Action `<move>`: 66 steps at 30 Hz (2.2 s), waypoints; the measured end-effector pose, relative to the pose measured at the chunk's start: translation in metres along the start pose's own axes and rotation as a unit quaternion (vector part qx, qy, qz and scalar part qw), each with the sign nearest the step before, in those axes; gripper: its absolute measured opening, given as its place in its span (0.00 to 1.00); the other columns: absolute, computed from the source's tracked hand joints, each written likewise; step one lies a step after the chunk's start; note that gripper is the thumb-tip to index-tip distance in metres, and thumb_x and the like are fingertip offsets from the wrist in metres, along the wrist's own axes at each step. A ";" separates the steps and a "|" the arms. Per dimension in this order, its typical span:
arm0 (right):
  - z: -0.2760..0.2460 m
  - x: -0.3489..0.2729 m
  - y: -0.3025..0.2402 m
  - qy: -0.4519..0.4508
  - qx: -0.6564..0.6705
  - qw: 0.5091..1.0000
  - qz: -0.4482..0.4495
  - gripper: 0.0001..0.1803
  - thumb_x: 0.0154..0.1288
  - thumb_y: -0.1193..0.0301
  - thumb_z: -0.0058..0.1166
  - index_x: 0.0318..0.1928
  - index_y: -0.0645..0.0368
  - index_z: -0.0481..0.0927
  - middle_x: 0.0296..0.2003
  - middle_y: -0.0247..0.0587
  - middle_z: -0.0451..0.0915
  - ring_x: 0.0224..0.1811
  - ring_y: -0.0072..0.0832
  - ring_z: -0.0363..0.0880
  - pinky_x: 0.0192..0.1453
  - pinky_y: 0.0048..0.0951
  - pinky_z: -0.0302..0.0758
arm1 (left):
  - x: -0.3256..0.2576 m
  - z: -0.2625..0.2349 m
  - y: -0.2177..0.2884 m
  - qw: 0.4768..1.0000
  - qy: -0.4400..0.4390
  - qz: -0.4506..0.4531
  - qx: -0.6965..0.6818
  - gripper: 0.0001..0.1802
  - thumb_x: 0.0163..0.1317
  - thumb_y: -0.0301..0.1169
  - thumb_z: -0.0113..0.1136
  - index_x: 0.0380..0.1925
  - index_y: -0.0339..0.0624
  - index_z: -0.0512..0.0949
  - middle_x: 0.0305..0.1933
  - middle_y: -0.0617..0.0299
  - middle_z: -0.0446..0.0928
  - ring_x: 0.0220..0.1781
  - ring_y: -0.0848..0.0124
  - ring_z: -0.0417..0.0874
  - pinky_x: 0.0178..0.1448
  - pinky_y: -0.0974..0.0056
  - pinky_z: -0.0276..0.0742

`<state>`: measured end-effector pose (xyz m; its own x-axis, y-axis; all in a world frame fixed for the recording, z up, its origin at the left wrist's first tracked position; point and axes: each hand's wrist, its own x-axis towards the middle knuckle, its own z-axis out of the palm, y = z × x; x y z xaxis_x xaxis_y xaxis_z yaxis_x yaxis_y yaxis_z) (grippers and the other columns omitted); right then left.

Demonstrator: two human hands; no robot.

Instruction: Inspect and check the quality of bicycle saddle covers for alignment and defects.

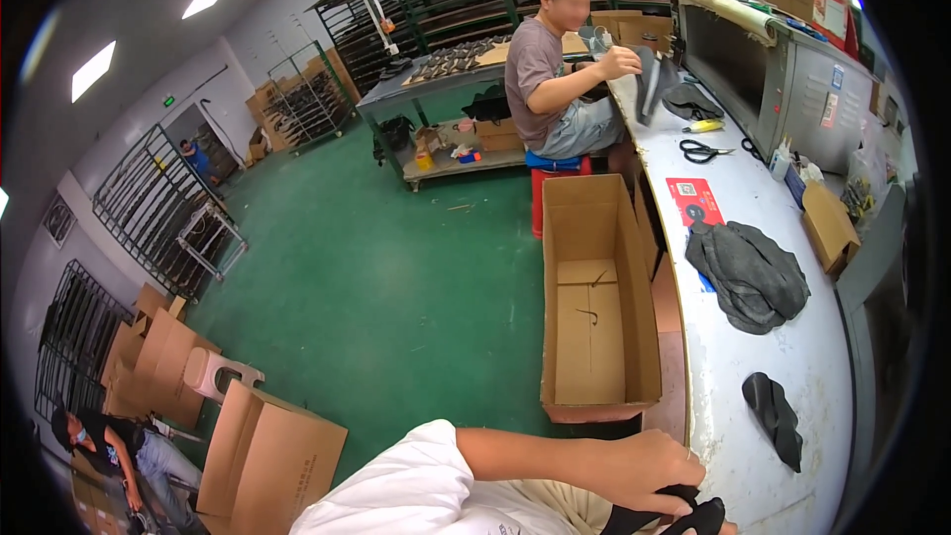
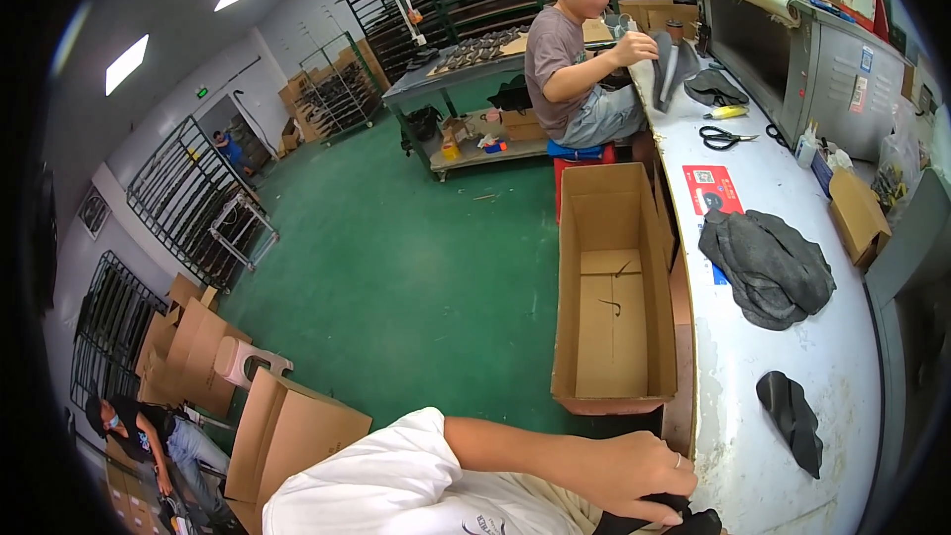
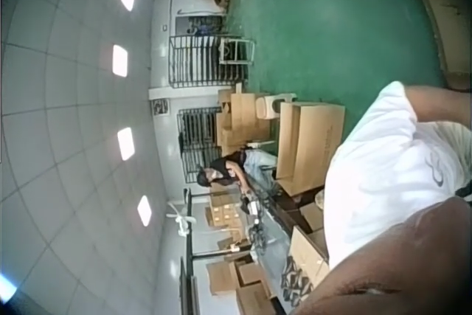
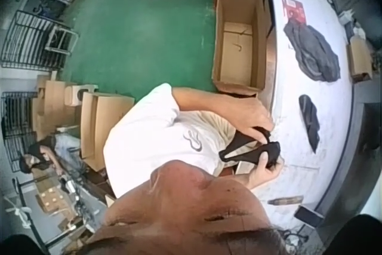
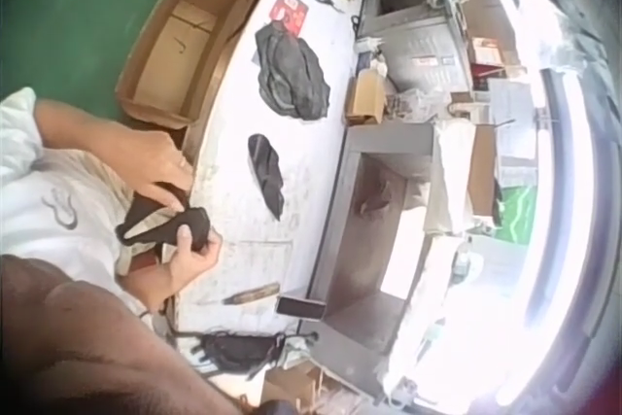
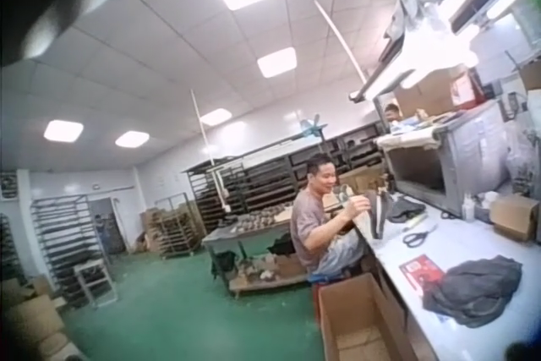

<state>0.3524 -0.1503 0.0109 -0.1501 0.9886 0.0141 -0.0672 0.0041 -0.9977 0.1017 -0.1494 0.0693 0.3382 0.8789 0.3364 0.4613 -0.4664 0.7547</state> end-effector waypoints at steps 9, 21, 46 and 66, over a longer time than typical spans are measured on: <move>-0.010 0.004 0.008 0.011 0.026 0.999 0.018 0.17 0.57 0.75 0.68 0.45 0.64 0.75 0.39 0.37 0.75 0.40 0.27 0.73 0.49 0.31 0.75 | 0.007 0.005 -0.004 0.996 0.042 0.040 -0.063 0.21 0.65 0.38 0.58 0.18 0.34 0.73 0.21 0.49 0.71 0.27 0.47 0.74 0.32 0.50 0.68; -0.032 -0.016 0.031 0.042 0.215 0.975 -0.039 0.28 0.60 0.66 0.66 0.56 0.64 0.71 0.43 0.46 0.78 0.43 0.33 0.78 0.50 0.37 0.78 | 0.022 0.012 -0.008 0.986 -0.011 0.006 -0.166 0.20 0.64 0.35 0.60 0.19 0.30 0.70 0.19 0.47 0.68 0.22 0.53 0.68 0.29 0.53 0.64; 0.009 -0.077 -0.049 0.254 -0.284 0.924 0.031 0.31 0.62 0.76 0.60 0.64 0.68 0.64 0.50 0.59 0.78 0.49 0.45 0.80 0.54 0.40 0.76 | 0.123 0.128 -0.007 0.917 -0.273 0.077 -0.280 0.03 0.56 0.23 0.67 0.30 0.34 0.84 0.19 0.57 0.75 0.19 0.67 0.75 0.24 0.65 0.69; -0.014 -0.078 -0.032 0.278 -0.244 0.927 0.057 0.26 0.63 0.77 0.60 0.61 0.70 0.71 0.43 0.54 0.83 0.42 0.37 0.84 0.42 0.32 0.80 | 0.119 0.152 -0.004 0.923 -0.215 0.004 -0.319 0.12 0.60 0.31 0.61 0.30 0.29 0.83 0.23 0.55 0.81 0.22 0.68 0.80 0.28 0.67 0.73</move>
<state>0.3804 -0.2252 0.0405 0.4115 0.9114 0.0070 0.3935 -0.1708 -0.9033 0.2653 -0.0579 0.0208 0.6975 0.6902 0.1927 -0.0740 -0.1981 0.9774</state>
